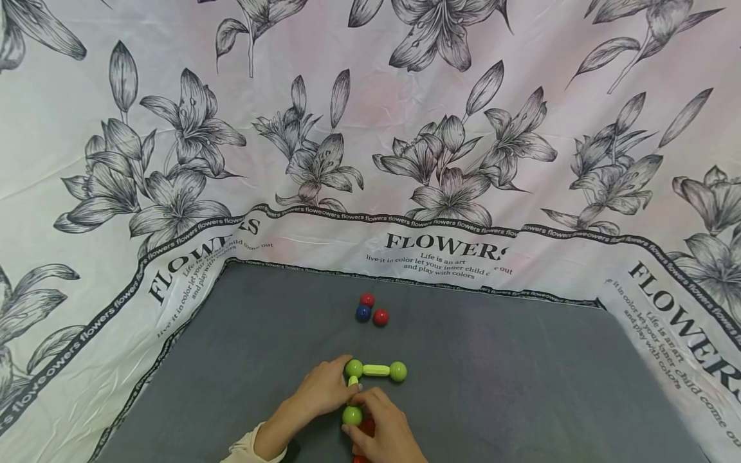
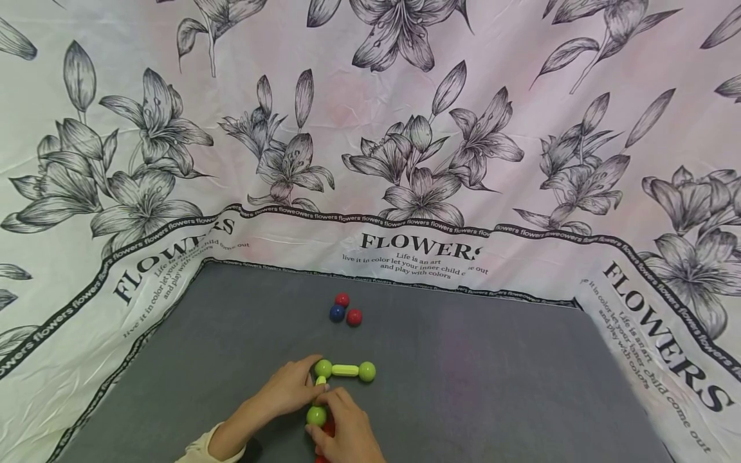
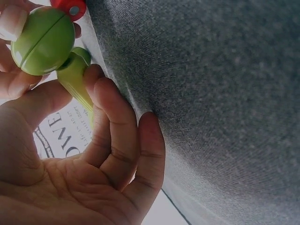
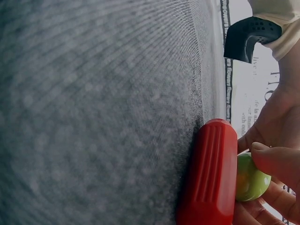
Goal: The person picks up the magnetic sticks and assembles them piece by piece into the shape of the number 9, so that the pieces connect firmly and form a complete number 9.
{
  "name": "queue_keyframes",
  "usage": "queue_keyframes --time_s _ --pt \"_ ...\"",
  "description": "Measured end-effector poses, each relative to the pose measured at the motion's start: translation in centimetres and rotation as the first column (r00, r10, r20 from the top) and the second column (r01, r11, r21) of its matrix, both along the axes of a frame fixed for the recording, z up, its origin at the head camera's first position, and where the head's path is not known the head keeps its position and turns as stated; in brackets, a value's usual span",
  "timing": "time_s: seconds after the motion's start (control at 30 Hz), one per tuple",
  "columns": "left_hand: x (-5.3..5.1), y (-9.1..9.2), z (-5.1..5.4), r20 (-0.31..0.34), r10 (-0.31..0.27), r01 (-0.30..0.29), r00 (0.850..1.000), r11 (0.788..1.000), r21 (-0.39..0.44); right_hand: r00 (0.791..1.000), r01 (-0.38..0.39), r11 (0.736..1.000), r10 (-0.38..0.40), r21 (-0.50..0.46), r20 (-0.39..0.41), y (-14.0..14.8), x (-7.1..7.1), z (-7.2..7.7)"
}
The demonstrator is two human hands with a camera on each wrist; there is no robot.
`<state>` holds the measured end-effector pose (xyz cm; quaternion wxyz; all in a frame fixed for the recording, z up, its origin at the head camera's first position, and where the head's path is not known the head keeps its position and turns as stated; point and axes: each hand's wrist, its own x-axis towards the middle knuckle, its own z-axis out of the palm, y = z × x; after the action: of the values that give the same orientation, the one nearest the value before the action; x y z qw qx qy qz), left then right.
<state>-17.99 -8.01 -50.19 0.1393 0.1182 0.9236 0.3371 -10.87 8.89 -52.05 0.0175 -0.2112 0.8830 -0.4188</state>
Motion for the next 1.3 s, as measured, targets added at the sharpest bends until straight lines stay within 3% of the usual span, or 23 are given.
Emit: queue_keyframes --time_s 0.47,0.9,1.3 --pt "0.0 -0.1 0.1 0.029 -0.015 0.014 0.999 0.999 0.031 1.000 -0.004 1.000 0.004 -0.009 -0.003 0.1 -0.1 0.1" --pt "0.1 -0.2 0.0 0.012 -0.030 0.030 0.999 0.999 0.026 1.000 -0.016 1.000 0.017 0.011 -0.020 0.1 -0.3 -0.2" --pt "0.0 -0.2 0.0 -0.012 -0.005 0.005 1.000 1.000 -0.005 1.000 -0.026 0.999 0.026 0.023 0.004 1.1 -0.4 0.0"
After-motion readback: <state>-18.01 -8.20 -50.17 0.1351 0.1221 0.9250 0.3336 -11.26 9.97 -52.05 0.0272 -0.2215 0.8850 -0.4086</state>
